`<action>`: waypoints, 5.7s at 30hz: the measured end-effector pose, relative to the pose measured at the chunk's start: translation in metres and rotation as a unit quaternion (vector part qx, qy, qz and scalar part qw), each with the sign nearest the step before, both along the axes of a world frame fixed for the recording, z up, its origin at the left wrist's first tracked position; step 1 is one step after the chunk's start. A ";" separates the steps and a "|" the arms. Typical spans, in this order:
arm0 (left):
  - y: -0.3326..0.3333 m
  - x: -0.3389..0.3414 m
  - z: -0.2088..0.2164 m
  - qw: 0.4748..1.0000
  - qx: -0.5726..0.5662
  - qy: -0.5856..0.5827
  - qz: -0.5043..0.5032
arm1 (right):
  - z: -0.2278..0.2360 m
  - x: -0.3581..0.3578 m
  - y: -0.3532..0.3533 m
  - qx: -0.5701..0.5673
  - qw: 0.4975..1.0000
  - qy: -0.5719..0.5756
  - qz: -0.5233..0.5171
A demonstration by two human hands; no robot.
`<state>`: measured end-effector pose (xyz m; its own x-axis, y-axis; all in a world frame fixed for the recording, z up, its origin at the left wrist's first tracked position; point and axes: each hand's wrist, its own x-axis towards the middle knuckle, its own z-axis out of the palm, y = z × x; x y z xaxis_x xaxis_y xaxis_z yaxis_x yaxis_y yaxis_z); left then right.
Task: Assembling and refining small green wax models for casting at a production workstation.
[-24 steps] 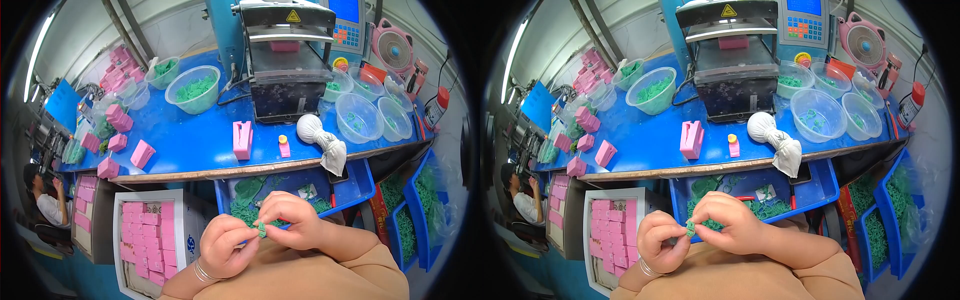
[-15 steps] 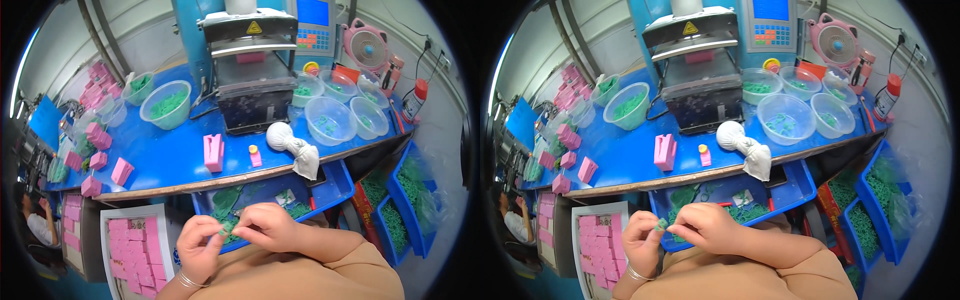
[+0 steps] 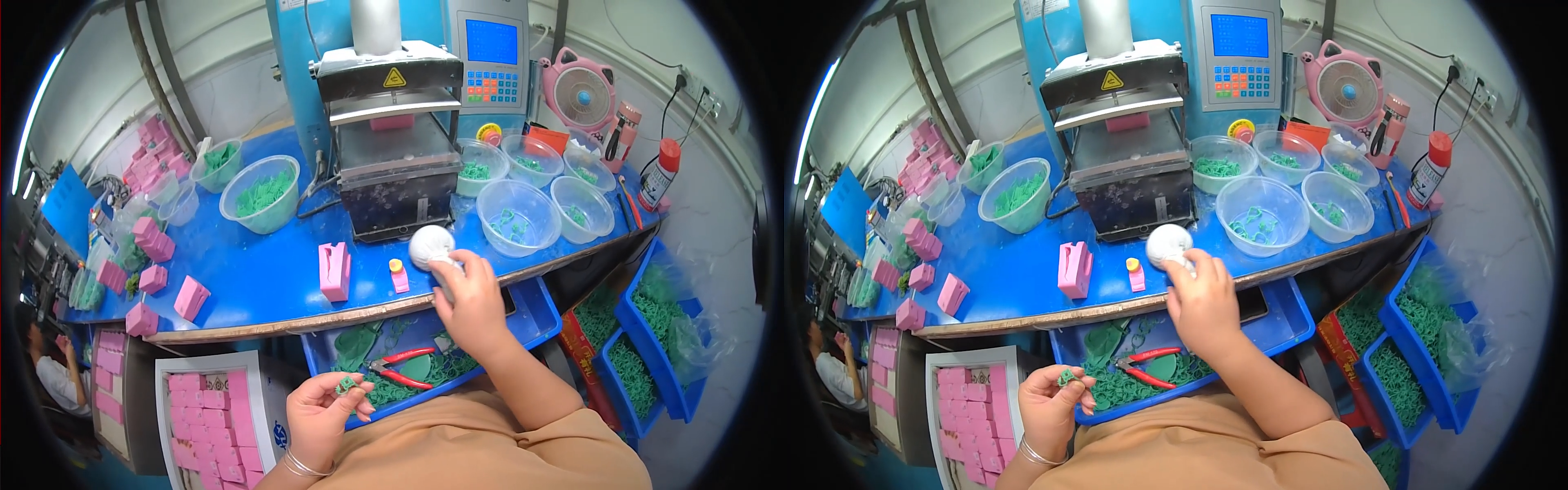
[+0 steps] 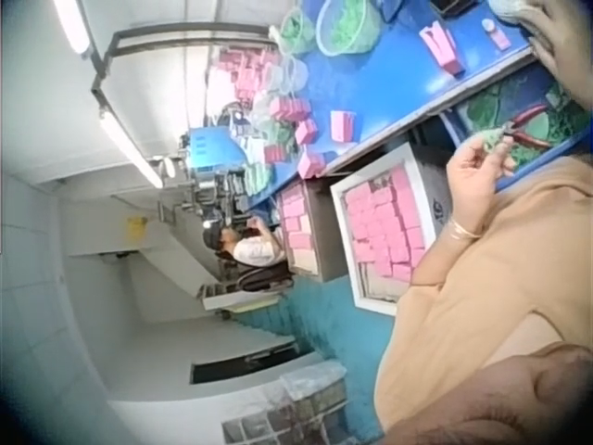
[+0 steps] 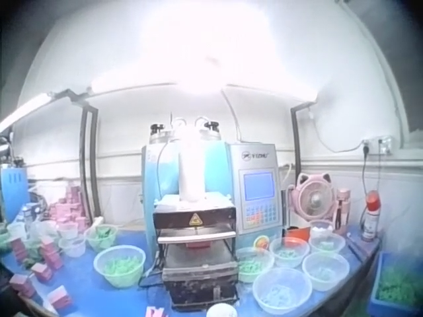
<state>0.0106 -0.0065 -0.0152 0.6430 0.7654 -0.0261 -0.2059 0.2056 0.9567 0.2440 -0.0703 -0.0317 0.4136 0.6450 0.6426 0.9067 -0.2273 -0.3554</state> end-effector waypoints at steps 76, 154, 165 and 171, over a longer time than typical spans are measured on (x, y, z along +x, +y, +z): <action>-0.003 -0.005 0.005 0.977 0.204 0.051 -0.039 | 0.003 0.033 0.016 -0.140 0.973 -0.183 0.018; 0.000 -0.010 0.019 0.815 0.571 0.087 -0.037 | 0.038 -0.076 -0.034 0.117 0.843 0.253 0.460; 0.001 -0.011 0.019 0.801 0.589 0.101 -0.042 | 0.036 -0.078 -0.033 0.110 0.844 0.254 0.460; 0.001 -0.011 0.019 0.796 0.595 0.105 -0.049 | 0.039 -0.076 -0.033 0.090 0.838 0.263 0.469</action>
<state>-0.0006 -0.0051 0.0037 0.7785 0.2759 0.5638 -0.0538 -0.8656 0.4978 0.1676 -0.1033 0.0073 0.0354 0.7579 0.6514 0.3631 0.5975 -0.7149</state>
